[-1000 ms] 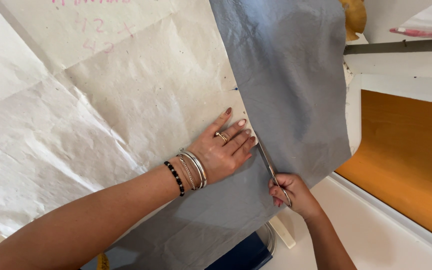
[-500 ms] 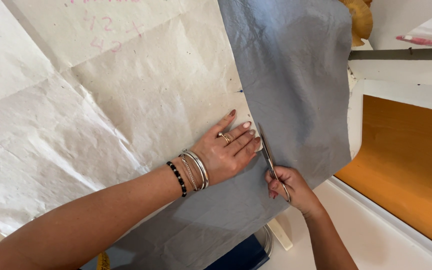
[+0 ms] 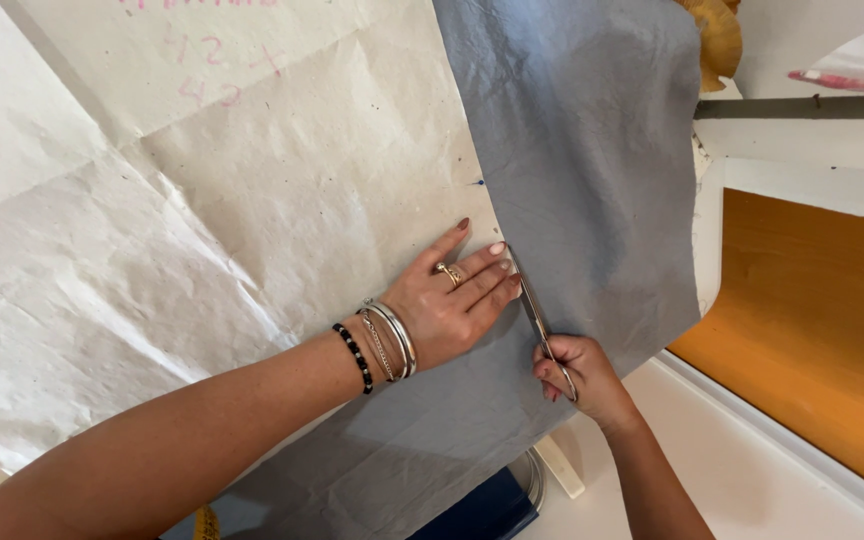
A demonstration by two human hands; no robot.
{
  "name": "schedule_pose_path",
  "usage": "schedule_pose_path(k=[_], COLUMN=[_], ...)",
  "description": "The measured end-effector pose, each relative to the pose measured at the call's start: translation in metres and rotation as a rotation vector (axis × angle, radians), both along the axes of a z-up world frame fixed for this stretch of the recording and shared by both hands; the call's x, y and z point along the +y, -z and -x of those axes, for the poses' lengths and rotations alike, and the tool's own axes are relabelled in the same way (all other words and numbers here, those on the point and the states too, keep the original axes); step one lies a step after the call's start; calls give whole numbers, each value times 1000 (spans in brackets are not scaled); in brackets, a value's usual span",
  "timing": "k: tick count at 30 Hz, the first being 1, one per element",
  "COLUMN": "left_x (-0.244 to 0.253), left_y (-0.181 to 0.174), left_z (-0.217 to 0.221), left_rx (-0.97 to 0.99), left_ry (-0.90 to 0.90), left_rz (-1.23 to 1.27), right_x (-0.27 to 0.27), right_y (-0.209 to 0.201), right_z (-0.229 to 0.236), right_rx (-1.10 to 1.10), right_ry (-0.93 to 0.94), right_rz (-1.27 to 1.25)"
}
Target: The person uses scissors to cut a piece of grey fabric along the edge of a paper pattern pinned to a table. After cutting, they remove the pins from the pattern and fold the cut fabric piece.
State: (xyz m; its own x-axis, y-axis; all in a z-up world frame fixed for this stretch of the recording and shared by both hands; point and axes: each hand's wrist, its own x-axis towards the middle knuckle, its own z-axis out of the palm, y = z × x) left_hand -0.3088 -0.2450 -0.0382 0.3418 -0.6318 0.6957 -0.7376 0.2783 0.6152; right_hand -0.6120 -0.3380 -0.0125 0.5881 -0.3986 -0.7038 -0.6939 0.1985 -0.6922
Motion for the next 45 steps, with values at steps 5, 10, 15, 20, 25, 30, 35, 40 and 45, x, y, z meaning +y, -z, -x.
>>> schedule_pose_path(k=[5, 10, 15, 20, 25, 30, 35, 40, 45], left_x=[-3, 1, -1, -3, -4, -2, 9, 17, 20], left_y=[-3, 1, 3, 2, 4, 2, -7, -8, -6], left_z=[-6, -8, -7, -9, -10, -12, -49, -116, -117], left_rx=[23, 161, 257, 303, 333, 346, 168, -416, -454], left_ry=[-30, 25, 49, 37, 43, 63, 97, 169, 209], left_rz=[0, -84, -98, -126, -128, -123, -186, -413, -498], right_x=[-11, -14, -14, -13, -14, -22, -25, -29, -24], right_y=[-4, -13, -11, -6, -8, -10, -20, -23, -27], right_z=[-16, -47, -50, -42, -40, -49, -63, -71, -75], right_rx=[-9, -26, -3, 3, 34, 31, 33, 150, 159], right_ry=[0, -22, -32, -28, 3, -9, -10, -63, -67], right_rz=[-45, -41, 5, 26, 37, -11, -62, -119, -72])
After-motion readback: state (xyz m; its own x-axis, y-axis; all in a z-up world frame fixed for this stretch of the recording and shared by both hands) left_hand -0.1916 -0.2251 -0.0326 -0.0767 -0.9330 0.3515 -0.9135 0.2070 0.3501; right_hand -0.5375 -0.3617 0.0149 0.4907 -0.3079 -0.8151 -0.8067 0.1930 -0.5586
